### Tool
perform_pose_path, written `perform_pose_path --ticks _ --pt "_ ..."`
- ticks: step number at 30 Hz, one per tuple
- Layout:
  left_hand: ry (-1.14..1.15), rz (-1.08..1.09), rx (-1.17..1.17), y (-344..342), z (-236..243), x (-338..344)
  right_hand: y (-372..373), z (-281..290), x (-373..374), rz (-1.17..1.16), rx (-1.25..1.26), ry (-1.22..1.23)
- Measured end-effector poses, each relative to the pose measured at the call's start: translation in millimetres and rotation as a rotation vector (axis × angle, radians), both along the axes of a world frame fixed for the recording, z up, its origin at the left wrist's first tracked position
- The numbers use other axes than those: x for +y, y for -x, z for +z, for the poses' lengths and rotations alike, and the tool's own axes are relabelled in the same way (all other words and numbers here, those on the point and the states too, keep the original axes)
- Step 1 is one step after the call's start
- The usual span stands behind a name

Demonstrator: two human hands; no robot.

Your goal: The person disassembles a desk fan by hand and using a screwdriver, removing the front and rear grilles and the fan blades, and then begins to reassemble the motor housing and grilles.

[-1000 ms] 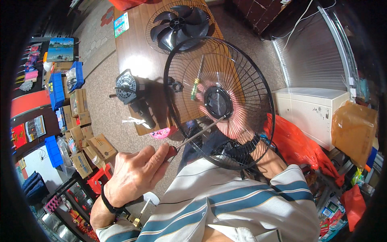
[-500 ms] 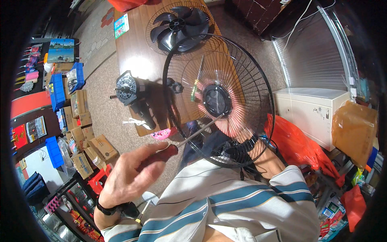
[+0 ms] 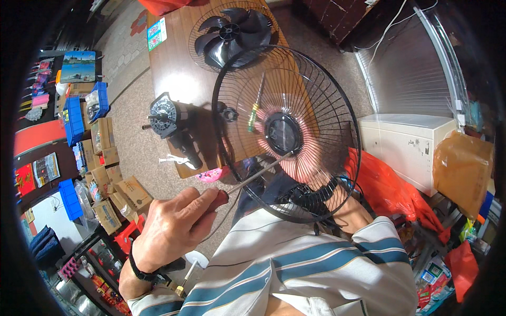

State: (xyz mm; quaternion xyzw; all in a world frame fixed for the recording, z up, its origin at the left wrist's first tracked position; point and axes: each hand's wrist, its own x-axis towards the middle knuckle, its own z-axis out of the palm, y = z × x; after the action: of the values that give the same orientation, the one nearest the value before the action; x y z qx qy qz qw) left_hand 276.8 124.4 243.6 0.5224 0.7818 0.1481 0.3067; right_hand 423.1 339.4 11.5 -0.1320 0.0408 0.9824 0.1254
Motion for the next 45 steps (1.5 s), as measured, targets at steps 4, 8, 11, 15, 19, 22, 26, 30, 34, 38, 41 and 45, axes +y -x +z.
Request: perform_pose_path --ticks 4,8,11,15,19,22,26,30,34,38,41,45 --pt "0.012 -0.069 0.111 -1 9 5 0 3 1 0.014 0.012 0.049" --pt "0.062 -0.065 0.129 0 14 10 -2 -10 3 0.040 0.019 0.127" --pt "0.016 0.045 -0.017 6 19 6 0 -2 4 0.076 0.075 0.195" --pt "0.043 0.361 -0.219 13 31 0 -5 6 8 0.099 0.004 0.152" --pt "-0.024 0.307 -0.172 13 11 0 -3 12 11 0.081 0.042 0.156" --pt "-0.011 0.321 -0.188 14 3 1 -1 18 11 0.083 0.070 0.132" --pt "-0.007 0.351 -0.243 15 0 6 -1 12 5 0.082 0.089 0.099" --pt "-0.033 0.349 -0.262 15 -5 5 -2 10 5 0.086 0.092 0.140" --pt "-0.045 0.351 -0.241 14 -8 2 0 10 5 0.096 0.080 0.192" --pt "-0.031 0.339 -0.244 16 -5 6 -3 7 9 0.068 0.103 0.365" --pt "-0.037 0.332 -0.240 16 -8 5 -2 2 7 0.074 0.105 0.295" --pt "-0.039 0.361 -0.258 15 -7 2 0 11 8 0.084 0.105 0.142"
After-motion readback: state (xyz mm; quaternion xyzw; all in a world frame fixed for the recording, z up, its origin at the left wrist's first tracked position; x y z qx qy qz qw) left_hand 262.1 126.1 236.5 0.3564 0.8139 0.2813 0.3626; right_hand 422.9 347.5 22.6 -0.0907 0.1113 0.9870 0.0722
